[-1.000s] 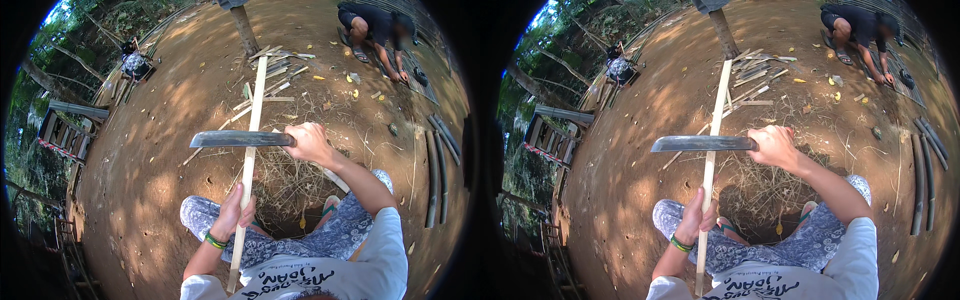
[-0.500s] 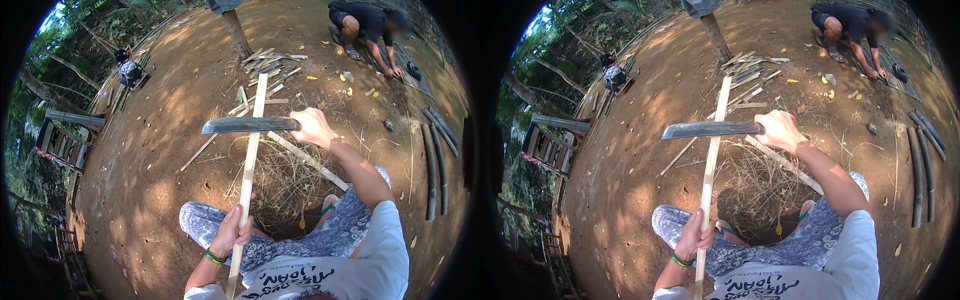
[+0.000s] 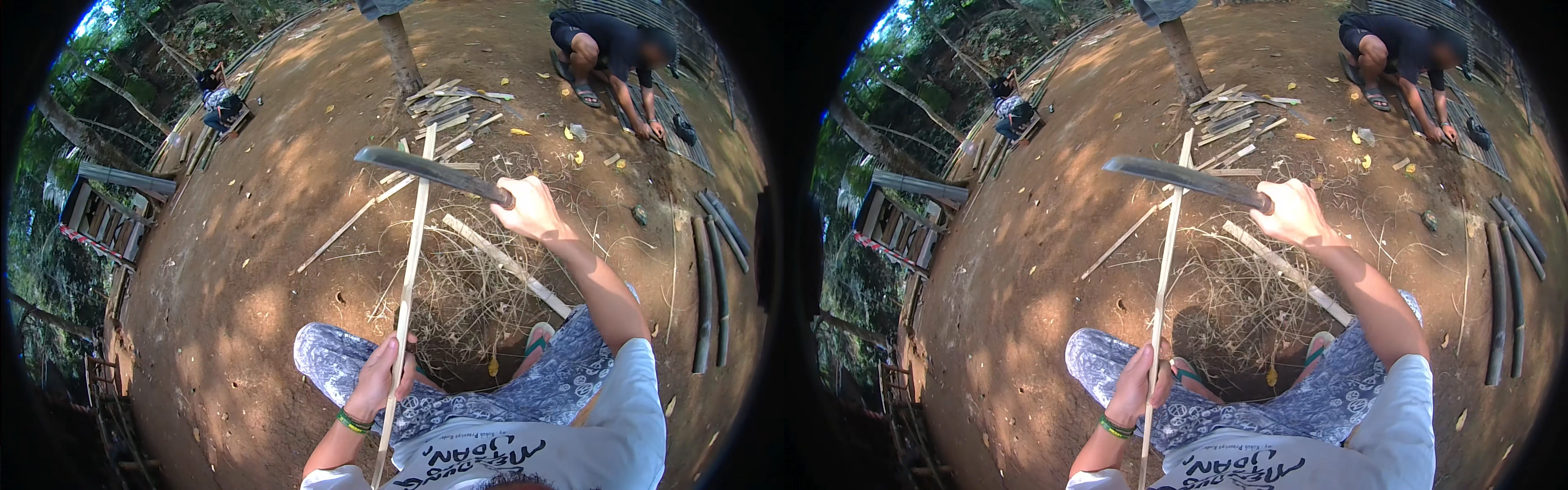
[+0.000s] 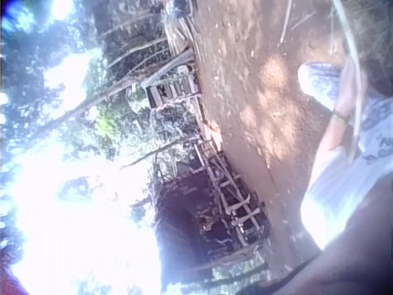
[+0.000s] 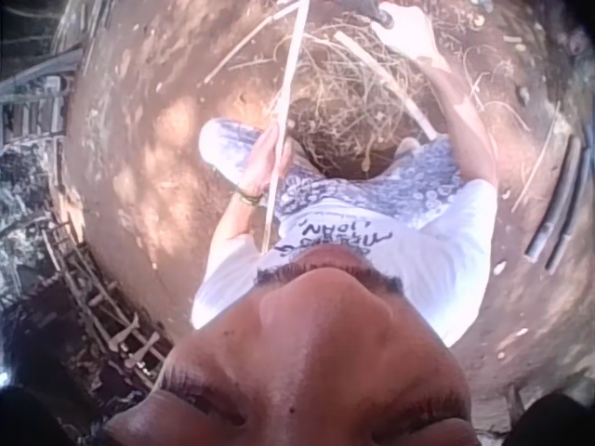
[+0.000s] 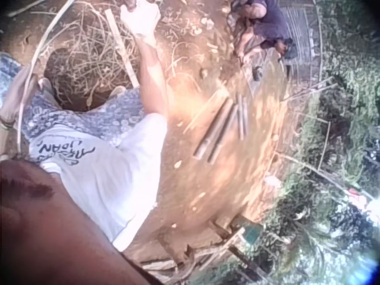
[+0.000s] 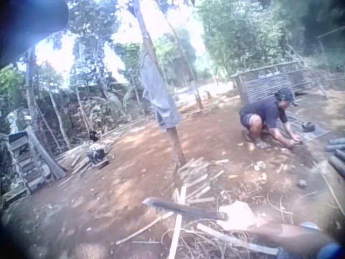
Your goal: The person sits on the ground and uses a machete to split long bamboo poles into thin strips. They repeatedly strike the bamboo with the machete to separate the material, creating a pile of finished strips.
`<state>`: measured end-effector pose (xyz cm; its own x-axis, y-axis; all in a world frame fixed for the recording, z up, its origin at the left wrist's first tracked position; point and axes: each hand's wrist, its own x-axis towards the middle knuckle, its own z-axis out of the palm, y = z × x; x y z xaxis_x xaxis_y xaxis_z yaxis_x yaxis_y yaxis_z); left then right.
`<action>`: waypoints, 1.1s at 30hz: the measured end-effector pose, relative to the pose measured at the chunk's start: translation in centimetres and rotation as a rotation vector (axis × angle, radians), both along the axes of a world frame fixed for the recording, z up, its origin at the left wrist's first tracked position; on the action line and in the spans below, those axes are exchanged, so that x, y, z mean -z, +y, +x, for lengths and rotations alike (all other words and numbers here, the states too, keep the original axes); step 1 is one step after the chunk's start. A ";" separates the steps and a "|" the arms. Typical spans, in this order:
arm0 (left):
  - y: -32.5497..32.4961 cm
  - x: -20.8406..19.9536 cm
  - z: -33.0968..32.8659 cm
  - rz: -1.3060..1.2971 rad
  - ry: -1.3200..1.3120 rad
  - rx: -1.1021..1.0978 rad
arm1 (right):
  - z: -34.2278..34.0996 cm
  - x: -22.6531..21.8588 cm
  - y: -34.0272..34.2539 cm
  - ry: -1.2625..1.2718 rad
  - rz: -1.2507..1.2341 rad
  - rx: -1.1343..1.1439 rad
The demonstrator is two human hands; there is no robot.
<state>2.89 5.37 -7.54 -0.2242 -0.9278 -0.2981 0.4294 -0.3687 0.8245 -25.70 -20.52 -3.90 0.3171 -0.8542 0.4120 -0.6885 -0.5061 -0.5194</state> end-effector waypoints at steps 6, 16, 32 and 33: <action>-2.3 -1.2 -1.8 0.030 0.057 -0.018 | 4.2 0.9 4.9 0.163 -0.139 -0.319; -0.8 -1.0 -1.8 -0.022 0.017 0.001 | 2.7 1.4 2.1 0.103 -0.249 -0.216; 1.7 0.5 0.0 0.110 0.235 -0.021 | -1.5 -0.9 -1.8 -0.112 -0.023 0.128; 1.0 0.6 -0.2 0.140 0.310 0.001 | -0.6 -1.2 -0.6 -0.080 0.032 0.066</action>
